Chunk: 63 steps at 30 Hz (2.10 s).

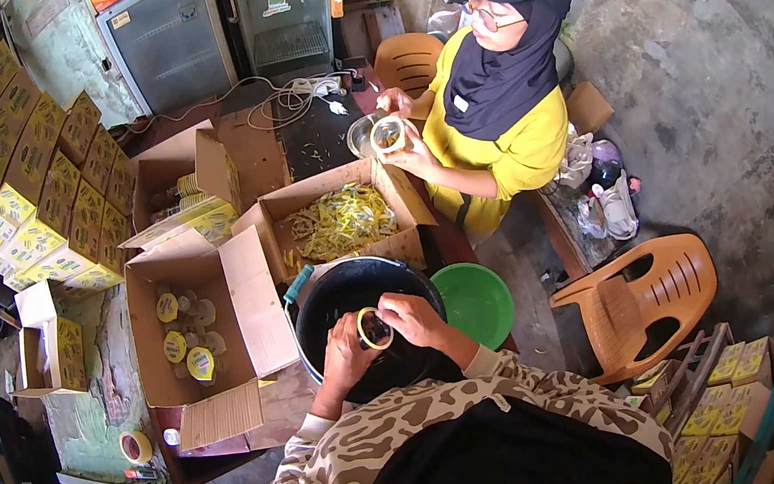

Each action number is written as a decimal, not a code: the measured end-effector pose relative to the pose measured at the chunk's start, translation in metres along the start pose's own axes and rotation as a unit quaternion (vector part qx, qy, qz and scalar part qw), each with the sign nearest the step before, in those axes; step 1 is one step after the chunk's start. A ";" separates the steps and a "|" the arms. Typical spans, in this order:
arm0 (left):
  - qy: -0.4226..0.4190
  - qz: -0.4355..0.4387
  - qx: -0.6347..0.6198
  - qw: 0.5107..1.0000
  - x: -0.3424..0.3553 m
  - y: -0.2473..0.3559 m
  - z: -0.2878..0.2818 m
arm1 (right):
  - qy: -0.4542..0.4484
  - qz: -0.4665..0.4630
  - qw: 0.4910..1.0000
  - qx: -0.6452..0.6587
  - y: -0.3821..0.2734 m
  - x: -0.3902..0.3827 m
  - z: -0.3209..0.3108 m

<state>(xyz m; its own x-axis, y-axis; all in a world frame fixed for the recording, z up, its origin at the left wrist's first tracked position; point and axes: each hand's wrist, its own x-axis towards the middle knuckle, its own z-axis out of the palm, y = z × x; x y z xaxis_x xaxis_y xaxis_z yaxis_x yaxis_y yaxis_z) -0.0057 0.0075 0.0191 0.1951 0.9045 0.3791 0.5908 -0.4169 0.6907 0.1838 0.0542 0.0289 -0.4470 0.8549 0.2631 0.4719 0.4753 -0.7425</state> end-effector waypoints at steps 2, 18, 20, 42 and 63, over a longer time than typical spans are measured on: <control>0.017 -0.015 0.003 1.000 0.000 0.003 -0.002 | 0.020 0.022 0.996 0.083 0.005 0.002 -0.002; 0.063 -0.064 -0.163 0.983 0.010 0.014 -0.037 | 0.042 -0.010 0.991 0.127 -0.043 0.007 -0.040; 0.054 -0.069 -0.124 0.988 0.008 0.014 -0.039 | 0.037 -0.063 0.993 0.092 -0.058 0.010 -0.036; 0.036 -0.219 -0.313 0.923 0.003 -0.013 -0.024 | 0.059 0.044 0.984 0.164 -0.030 0.023 -0.011; -0.052 -0.409 -0.624 0.664 -0.006 -0.021 -0.016 | -0.059 -0.149 0.987 -0.021 -0.057 0.010 0.002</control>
<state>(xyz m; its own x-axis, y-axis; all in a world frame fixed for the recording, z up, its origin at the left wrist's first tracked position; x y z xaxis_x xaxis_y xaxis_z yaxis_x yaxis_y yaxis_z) -0.0315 0.0090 0.0122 0.3004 0.8475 -0.4377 -0.5629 0.5280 0.6359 0.1514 0.0353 0.0727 -0.6550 0.6464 0.3914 0.3350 0.7127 -0.6164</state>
